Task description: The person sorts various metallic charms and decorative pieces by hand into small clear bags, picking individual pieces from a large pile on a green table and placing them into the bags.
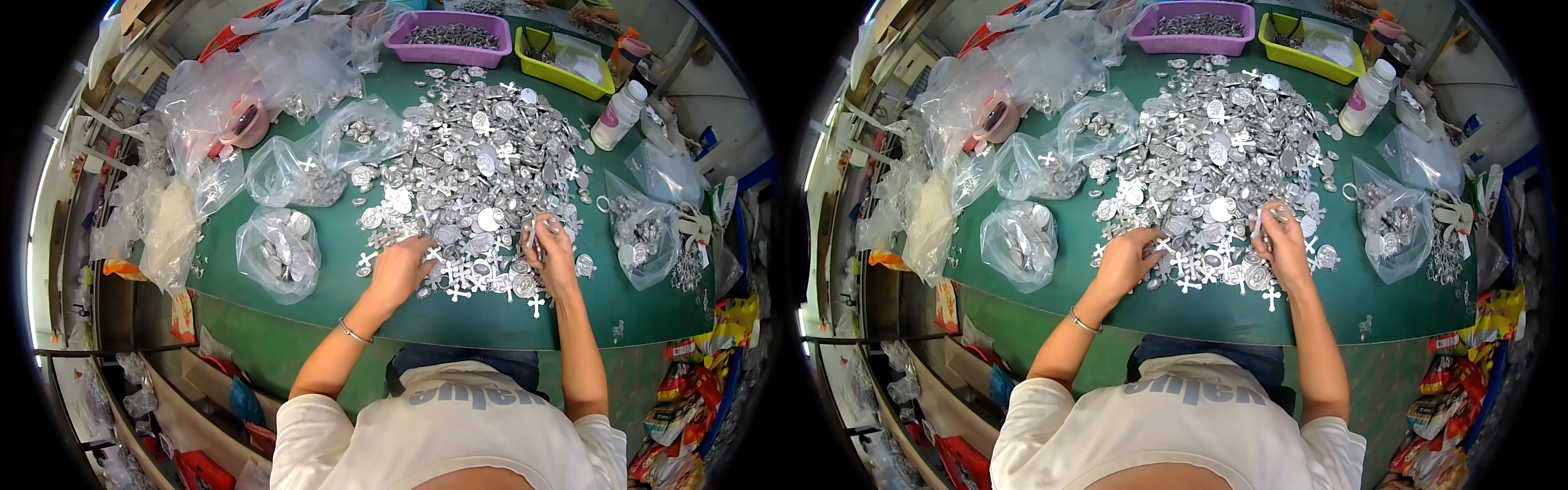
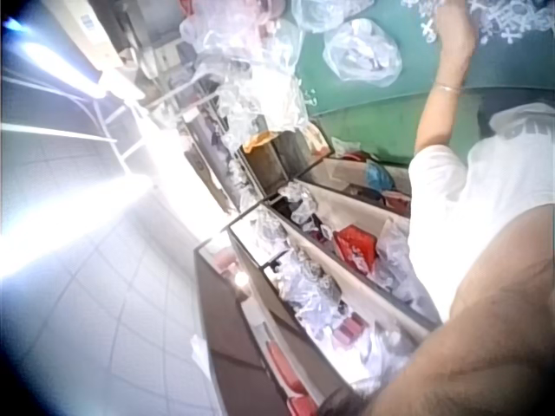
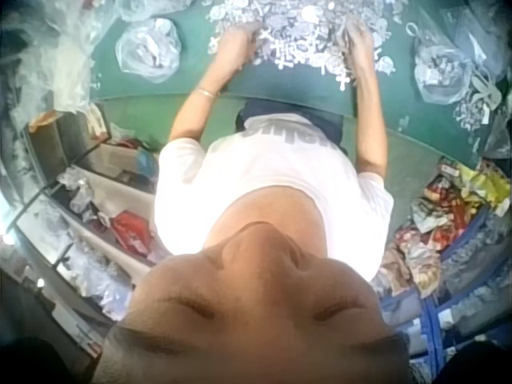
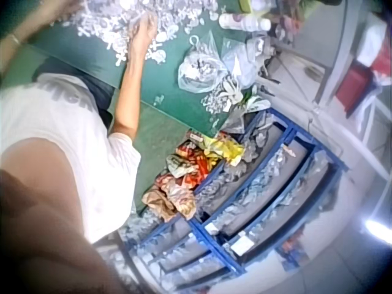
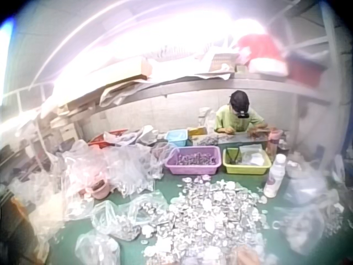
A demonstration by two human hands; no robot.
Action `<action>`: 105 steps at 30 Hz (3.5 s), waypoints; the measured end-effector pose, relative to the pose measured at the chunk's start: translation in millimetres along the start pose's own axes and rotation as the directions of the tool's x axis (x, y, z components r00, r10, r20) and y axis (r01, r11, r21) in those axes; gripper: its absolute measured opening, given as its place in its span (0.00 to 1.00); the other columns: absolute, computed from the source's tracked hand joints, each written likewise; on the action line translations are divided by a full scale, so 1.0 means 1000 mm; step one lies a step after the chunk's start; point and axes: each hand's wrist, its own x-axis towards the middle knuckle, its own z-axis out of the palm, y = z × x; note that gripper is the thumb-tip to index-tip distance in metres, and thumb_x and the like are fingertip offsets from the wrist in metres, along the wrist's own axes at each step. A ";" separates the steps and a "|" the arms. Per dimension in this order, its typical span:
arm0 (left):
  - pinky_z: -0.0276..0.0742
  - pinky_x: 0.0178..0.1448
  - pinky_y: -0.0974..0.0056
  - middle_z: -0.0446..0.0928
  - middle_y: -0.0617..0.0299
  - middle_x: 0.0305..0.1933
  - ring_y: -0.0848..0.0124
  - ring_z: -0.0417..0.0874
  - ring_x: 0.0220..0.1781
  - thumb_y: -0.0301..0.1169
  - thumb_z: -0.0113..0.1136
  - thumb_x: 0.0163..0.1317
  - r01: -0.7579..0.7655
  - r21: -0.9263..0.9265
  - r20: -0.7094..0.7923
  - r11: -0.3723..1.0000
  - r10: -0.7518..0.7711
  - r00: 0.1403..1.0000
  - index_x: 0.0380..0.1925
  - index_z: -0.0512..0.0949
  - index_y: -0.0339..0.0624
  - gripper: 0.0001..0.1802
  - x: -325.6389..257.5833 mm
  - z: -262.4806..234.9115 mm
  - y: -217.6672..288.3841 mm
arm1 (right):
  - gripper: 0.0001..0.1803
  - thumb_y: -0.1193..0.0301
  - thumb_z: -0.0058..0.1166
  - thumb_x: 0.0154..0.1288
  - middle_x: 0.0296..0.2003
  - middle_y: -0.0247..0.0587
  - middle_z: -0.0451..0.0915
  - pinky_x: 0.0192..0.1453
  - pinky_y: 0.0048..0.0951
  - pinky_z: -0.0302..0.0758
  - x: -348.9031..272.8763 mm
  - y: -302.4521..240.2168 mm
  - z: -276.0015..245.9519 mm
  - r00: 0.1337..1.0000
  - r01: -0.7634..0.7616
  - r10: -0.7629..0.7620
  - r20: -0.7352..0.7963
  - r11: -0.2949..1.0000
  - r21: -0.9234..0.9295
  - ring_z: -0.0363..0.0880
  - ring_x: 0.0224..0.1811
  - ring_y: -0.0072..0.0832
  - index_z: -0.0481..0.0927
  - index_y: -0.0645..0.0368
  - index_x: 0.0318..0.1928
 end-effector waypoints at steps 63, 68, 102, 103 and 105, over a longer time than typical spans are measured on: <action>0.68 0.21 0.76 0.72 0.56 0.32 0.71 0.73 0.27 0.30 0.50 0.60 0.239 -0.917 0.365 -0.320 -0.430 0.826 0.34 0.73 0.34 0.09 -0.014 -0.008 -0.014 | 0.17 0.67 0.61 0.51 0.29 0.44 0.74 0.27 0.38 0.72 -0.023 0.057 0.080 0.921 0.378 -0.143 0.363 0.093 -0.921 0.78 0.26 0.42 0.75 0.58 0.41; 0.68 0.23 0.70 0.71 0.62 0.18 0.75 0.70 0.18 0.33 0.62 0.55 0.291 -0.541 0.100 0.789 -0.284 0.954 0.37 0.77 0.36 0.13 -0.031 0.002 -0.016 | 0.12 0.70 0.60 0.53 0.23 0.38 0.74 0.24 0.35 0.69 -0.016 0.066 0.072 0.848 0.505 -0.385 0.365 0.377 -0.776 0.75 0.22 0.36 0.77 0.59 0.38; 0.73 0.53 0.58 0.73 0.59 0.47 0.65 0.75 0.49 0.42 0.39 0.65 0.502 -0.581 0.671 -0.641 -0.028 0.741 0.48 0.69 0.45 0.18 -0.029 0.060 0.094 | 0.14 0.64 0.59 0.49 0.33 0.37 0.73 0.46 0.36 0.67 -0.070 0.001 0.061 0.753 0.637 -0.354 0.555 0.179 -0.750 0.71 0.38 0.36 0.76 0.56 0.36; 0.73 0.53 0.57 0.73 0.57 0.48 0.64 0.75 0.49 0.42 0.39 0.65 0.491 -0.601 0.642 -0.631 -0.016 0.766 0.49 0.69 0.44 0.19 -0.033 0.074 0.079 | 0.16 0.65 0.61 0.48 0.36 0.38 0.74 0.48 0.35 0.66 -0.072 -0.001 0.060 0.742 0.648 -0.363 0.563 0.176 -0.741 0.71 0.41 0.36 0.77 0.57 0.38; 0.74 0.51 0.57 0.72 0.56 0.48 0.63 0.75 0.48 0.40 0.39 0.65 0.496 -0.613 0.667 -0.615 -0.065 0.743 0.51 0.68 0.43 0.19 -0.029 0.070 0.080 | 0.18 0.67 0.62 0.47 0.39 0.39 0.76 0.50 0.35 0.65 -0.073 -0.003 0.054 0.727 0.669 -0.397 0.561 0.225 -0.708 0.71 0.43 0.36 0.77 0.58 0.40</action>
